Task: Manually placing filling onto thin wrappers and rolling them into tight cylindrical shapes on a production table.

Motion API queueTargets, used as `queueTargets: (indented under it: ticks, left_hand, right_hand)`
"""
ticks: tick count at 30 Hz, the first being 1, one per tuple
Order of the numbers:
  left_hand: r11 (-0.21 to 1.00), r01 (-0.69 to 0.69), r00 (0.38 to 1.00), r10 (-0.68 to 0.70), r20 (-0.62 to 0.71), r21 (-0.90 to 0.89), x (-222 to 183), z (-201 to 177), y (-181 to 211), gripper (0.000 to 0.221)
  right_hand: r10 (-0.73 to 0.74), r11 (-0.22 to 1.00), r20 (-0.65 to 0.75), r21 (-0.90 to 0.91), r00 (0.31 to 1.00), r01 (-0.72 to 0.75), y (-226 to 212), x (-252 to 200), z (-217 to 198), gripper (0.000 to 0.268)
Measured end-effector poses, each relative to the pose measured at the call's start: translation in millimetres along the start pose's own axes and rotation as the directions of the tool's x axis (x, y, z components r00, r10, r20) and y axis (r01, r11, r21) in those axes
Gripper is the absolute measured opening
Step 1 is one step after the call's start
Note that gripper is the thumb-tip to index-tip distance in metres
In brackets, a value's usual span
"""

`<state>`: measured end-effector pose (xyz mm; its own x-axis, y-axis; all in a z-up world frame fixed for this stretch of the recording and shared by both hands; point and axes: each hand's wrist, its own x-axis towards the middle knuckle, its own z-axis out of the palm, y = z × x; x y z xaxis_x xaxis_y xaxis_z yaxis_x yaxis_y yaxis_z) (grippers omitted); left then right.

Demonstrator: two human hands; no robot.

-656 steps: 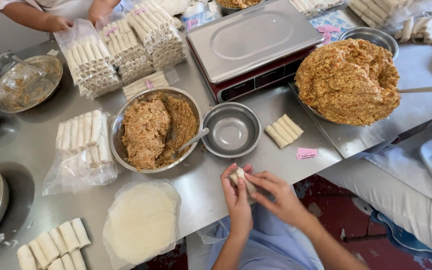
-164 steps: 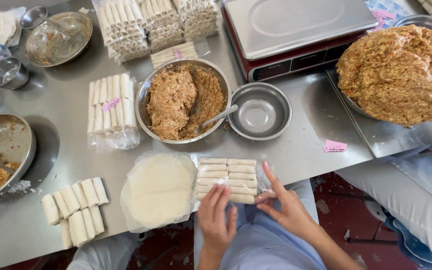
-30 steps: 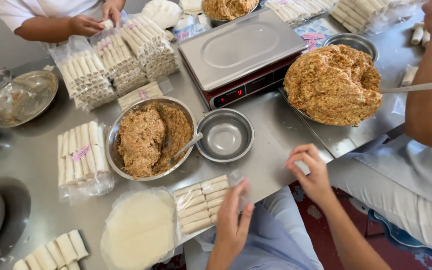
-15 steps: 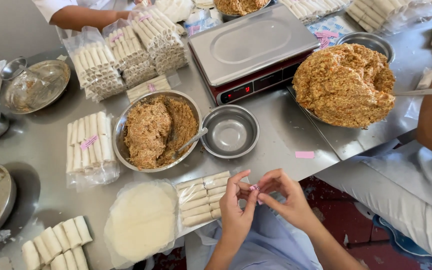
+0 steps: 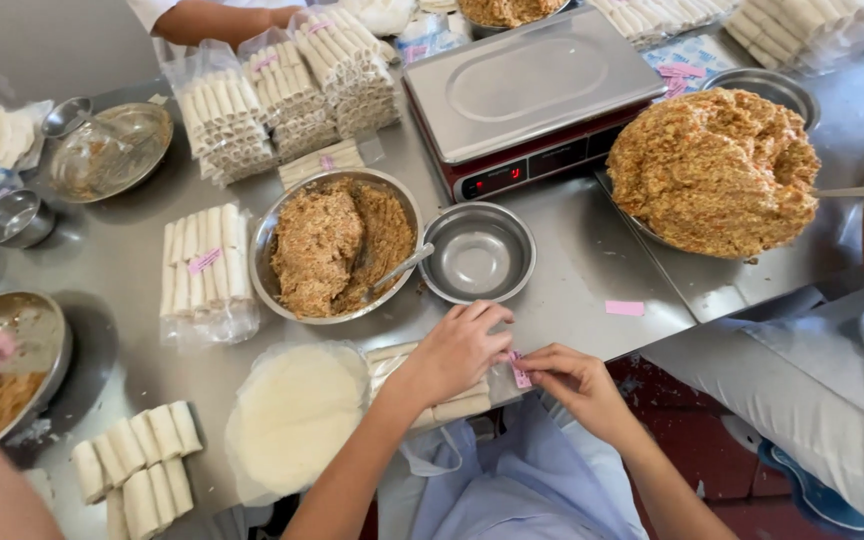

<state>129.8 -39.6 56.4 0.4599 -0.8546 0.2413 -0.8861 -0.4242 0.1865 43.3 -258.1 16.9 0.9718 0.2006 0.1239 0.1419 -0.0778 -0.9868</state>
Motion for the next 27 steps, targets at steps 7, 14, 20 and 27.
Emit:
queueTargets:
  ticks: [7,14,20,27]
  left_hand:
    - [0.998,-0.04,0.999,0.04,-0.012,-0.054,2,11,-18,0.02]
    - [0.982,0.02,0.997,-0.033,-0.065,-0.19,-9,-2,-9,0.025]
    - [0.865,0.425,0.724,-0.502,-0.474,-0.267,-89,20,55,0.023]
    - [0.744,0.658,0.706,-0.555,-0.439,0.118,-105,83,88,0.062]
  right_hand:
    - [-0.037,0.987,0.369,0.157,0.929,-0.023,9,26,1,0.042]
    - [0.114,0.95,0.548,0.184,0.828,-0.253,7,46,32,0.041]
    - [0.033,0.934,0.732,0.22,0.681,-0.282,15,59,29,0.057]
    - [0.231,0.891,0.741,0.1,0.631,-0.443,-19,62,19,0.06]
